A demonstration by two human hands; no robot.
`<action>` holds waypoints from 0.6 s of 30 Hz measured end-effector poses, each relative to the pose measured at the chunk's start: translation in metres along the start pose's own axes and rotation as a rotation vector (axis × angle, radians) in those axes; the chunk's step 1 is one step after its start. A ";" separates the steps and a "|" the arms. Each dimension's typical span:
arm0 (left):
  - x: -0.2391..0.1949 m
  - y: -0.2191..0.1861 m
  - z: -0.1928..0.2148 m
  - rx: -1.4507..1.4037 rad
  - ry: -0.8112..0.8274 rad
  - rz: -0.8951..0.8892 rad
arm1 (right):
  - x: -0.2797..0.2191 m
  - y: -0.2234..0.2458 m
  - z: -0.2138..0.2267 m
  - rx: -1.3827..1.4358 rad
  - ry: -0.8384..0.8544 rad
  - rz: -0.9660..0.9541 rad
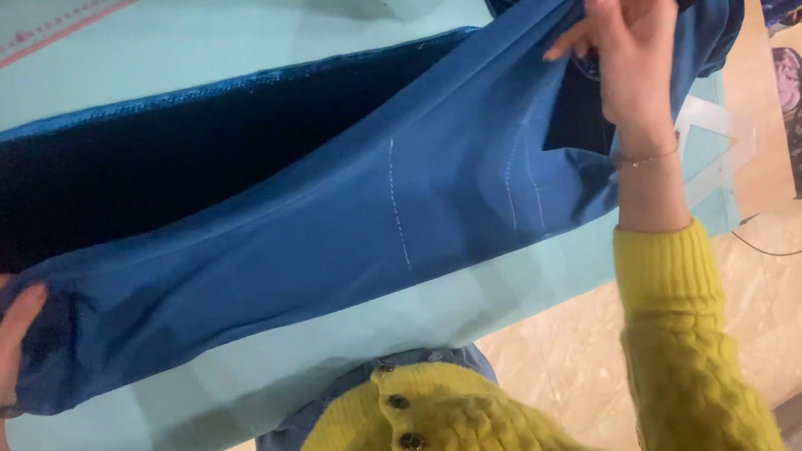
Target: Using a long ruler and tailor's chalk to mark cutting lines on a piece of blue fabric laid out on a work table.
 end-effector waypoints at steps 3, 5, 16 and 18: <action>-0.004 0.032 0.001 -0.195 -0.095 0.120 | 0.016 0.017 -0.013 0.033 0.090 0.230; 0.005 0.037 -0.002 -0.072 -0.087 0.007 | 0.047 -0.013 -0.015 0.038 -0.029 0.139; 0.021 0.015 -0.014 0.080 -0.033 0.007 | 0.093 -0.115 -0.059 -0.119 0.087 -0.104; 0.022 0.021 -0.013 0.102 -0.033 -0.007 | 0.090 -0.116 -0.055 -0.112 0.079 -0.112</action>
Point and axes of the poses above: each hand's wrist, its own x-axis towards the middle knuckle, its own z-axis out of the back of the hand, y = z × x, the point moved 7 cm from there along x, towards the middle knuckle, and after that the axes turned 11 degrees about -z, right-handed, at the moved point
